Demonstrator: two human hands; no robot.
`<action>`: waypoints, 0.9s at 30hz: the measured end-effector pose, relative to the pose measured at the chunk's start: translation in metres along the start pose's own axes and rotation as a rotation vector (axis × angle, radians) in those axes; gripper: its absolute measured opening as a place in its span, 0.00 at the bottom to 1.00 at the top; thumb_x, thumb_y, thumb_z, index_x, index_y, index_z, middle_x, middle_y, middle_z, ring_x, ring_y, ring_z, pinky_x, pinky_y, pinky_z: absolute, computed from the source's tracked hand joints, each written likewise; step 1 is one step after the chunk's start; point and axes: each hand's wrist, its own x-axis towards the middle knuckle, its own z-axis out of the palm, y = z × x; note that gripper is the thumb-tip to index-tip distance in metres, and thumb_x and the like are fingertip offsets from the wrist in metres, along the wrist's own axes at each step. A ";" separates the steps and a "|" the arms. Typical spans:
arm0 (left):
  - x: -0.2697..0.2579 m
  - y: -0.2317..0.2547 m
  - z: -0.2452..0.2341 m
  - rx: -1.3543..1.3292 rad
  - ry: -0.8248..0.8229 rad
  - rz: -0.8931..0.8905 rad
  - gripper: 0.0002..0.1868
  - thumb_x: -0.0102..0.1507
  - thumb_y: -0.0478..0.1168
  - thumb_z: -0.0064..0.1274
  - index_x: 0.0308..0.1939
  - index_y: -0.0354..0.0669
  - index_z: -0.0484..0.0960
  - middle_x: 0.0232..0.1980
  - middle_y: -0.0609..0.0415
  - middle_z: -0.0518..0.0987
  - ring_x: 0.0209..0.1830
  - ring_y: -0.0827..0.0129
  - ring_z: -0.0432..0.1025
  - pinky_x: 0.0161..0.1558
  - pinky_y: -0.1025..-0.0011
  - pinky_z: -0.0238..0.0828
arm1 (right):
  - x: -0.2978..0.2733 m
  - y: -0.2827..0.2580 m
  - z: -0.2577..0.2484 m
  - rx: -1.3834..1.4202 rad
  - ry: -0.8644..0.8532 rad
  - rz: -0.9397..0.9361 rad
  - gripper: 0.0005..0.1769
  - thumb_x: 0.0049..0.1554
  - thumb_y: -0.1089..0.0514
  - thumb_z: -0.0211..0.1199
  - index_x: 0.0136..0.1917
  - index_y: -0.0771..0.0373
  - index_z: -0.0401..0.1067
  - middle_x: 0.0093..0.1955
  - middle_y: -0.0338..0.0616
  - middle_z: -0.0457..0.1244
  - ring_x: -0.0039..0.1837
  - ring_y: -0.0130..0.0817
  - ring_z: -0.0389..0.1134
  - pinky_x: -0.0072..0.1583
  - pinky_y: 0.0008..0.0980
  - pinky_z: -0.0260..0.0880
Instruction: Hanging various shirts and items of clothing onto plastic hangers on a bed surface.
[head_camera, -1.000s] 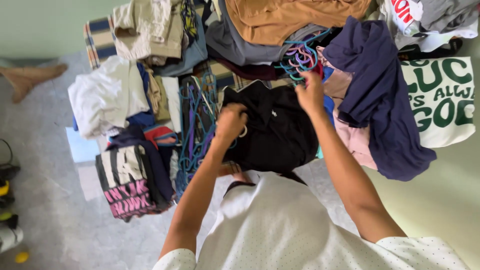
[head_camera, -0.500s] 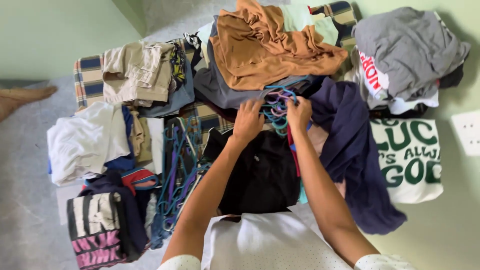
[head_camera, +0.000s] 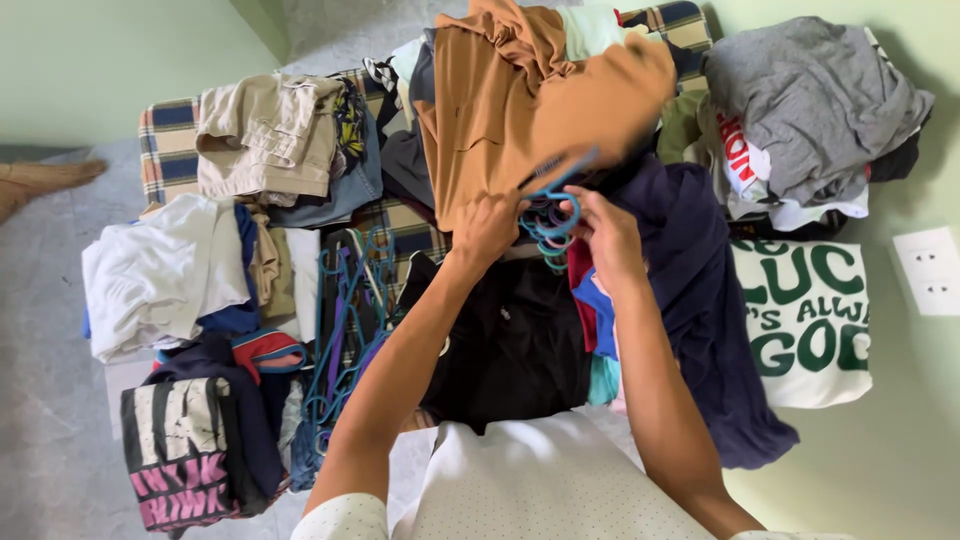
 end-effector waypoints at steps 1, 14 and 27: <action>-0.007 0.005 -0.010 0.001 -0.004 0.000 0.14 0.70 0.49 0.53 0.38 0.44 0.81 0.38 0.49 0.84 0.42 0.47 0.77 0.44 0.48 0.70 | -0.004 0.013 -0.009 0.003 0.002 0.002 0.17 0.66 0.56 0.55 0.60 0.68 0.76 0.51 0.45 0.71 0.54 0.34 0.71 0.56 0.33 0.70; -0.168 0.086 -0.030 0.004 -0.209 0.134 0.09 0.59 0.41 0.53 0.27 0.43 0.84 0.27 0.41 0.82 0.25 0.49 0.78 0.31 0.51 0.74 | -0.130 0.088 0.035 -0.190 0.331 -0.253 0.45 0.58 0.70 0.64 0.82 0.58 0.47 0.81 0.45 0.51 0.81 0.39 0.52 0.77 0.36 0.52; -0.162 0.057 -0.126 -0.318 0.222 0.376 0.15 0.60 0.42 0.63 0.51 0.46 0.84 0.60 0.44 0.77 0.60 0.42 0.71 0.63 0.54 0.68 | -0.226 0.013 -0.014 -0.641 -0.007 -0.117 0.23 0.47 0.73 0.53 0.57 0.68 0.74 0.58 0.44 0.67 0.61 0.32 0.64 0.63 0.30 0.63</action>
